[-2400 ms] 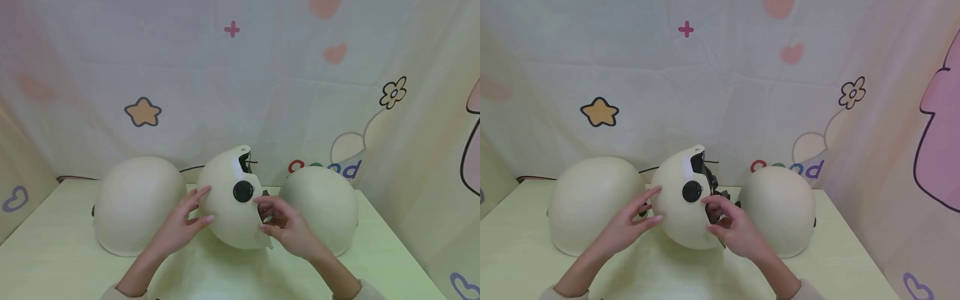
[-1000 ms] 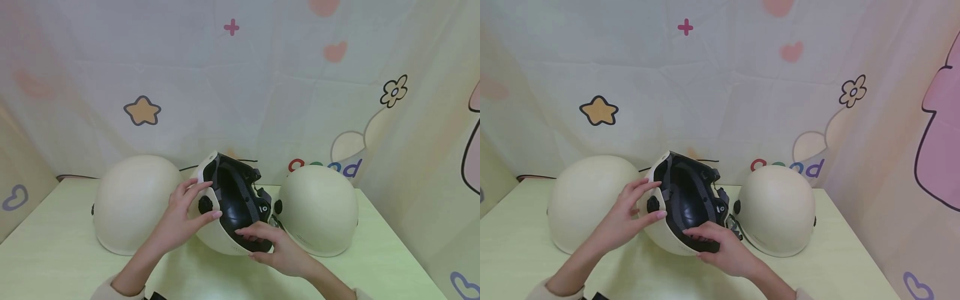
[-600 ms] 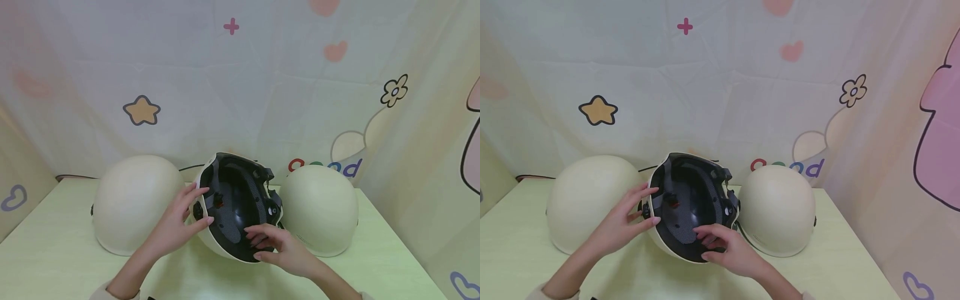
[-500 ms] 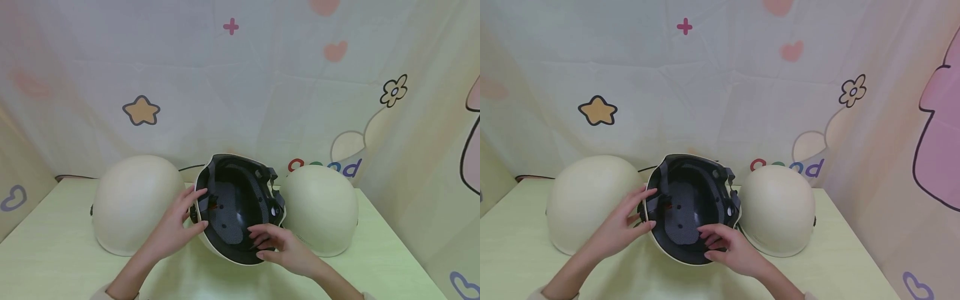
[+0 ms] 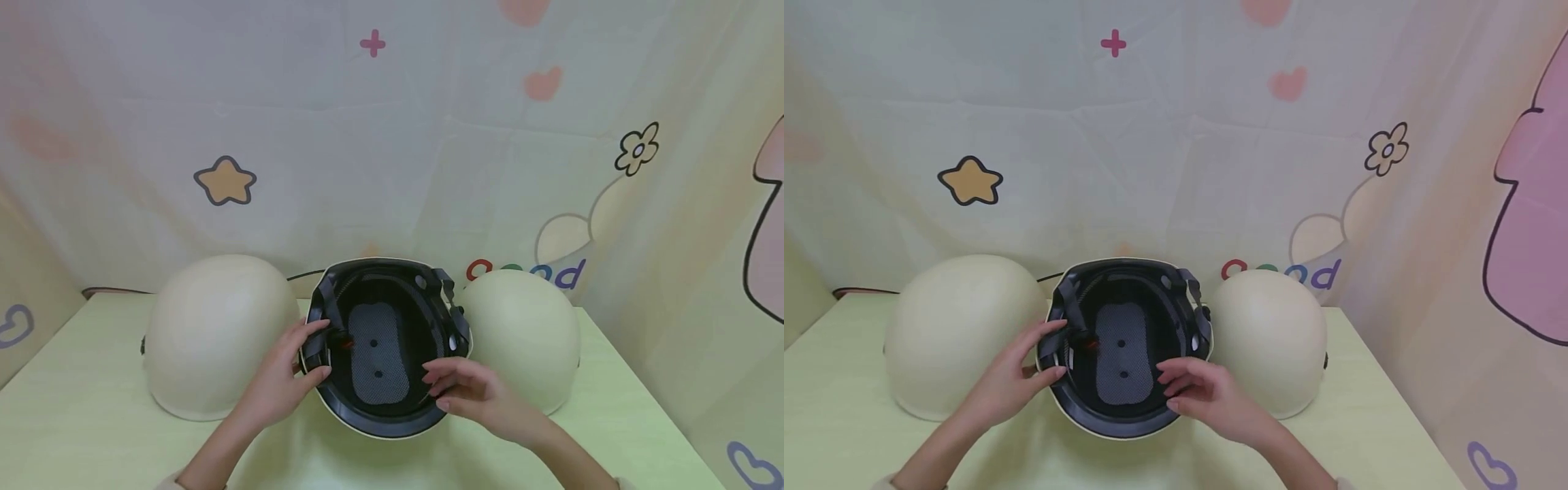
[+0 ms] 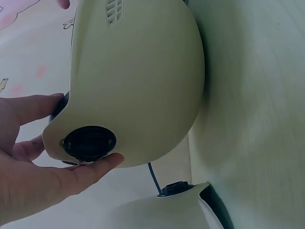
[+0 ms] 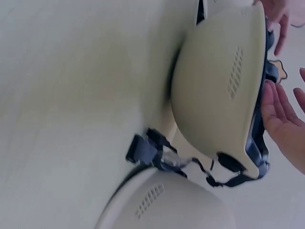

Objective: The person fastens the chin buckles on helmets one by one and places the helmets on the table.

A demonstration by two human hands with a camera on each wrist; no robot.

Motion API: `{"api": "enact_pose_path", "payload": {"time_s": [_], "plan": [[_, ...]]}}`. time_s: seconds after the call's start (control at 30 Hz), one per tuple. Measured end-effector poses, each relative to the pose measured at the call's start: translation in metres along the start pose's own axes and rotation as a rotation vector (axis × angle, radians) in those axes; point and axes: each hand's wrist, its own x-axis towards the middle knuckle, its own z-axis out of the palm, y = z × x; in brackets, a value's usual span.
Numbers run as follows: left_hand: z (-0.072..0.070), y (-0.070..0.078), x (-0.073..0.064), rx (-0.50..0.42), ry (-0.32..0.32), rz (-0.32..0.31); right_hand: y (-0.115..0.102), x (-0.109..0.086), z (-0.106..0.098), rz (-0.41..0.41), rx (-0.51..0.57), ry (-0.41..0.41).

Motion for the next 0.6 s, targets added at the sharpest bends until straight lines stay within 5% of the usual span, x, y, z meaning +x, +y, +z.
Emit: {"api": "enact_pose_path", "payload": {"time_s": [0.2,0.37,0.6], "plan": [[-0.002,-0.005,0.0,-0.037,-0.014,-0.013,-0.012,-0.002,-0.028,0.04,-0.14,0.185],[-0.003,-0.008,-0.002,-0.028,-0.033,-0.015,-0.014,-0.002,-0.048,0.151,-0.227,0.338],[-0.003,-0.01,-0.004,-0.016,-0.049,-0.043,-0.006,0.003,-0.057,0.27,-0.279,0.37]]}}
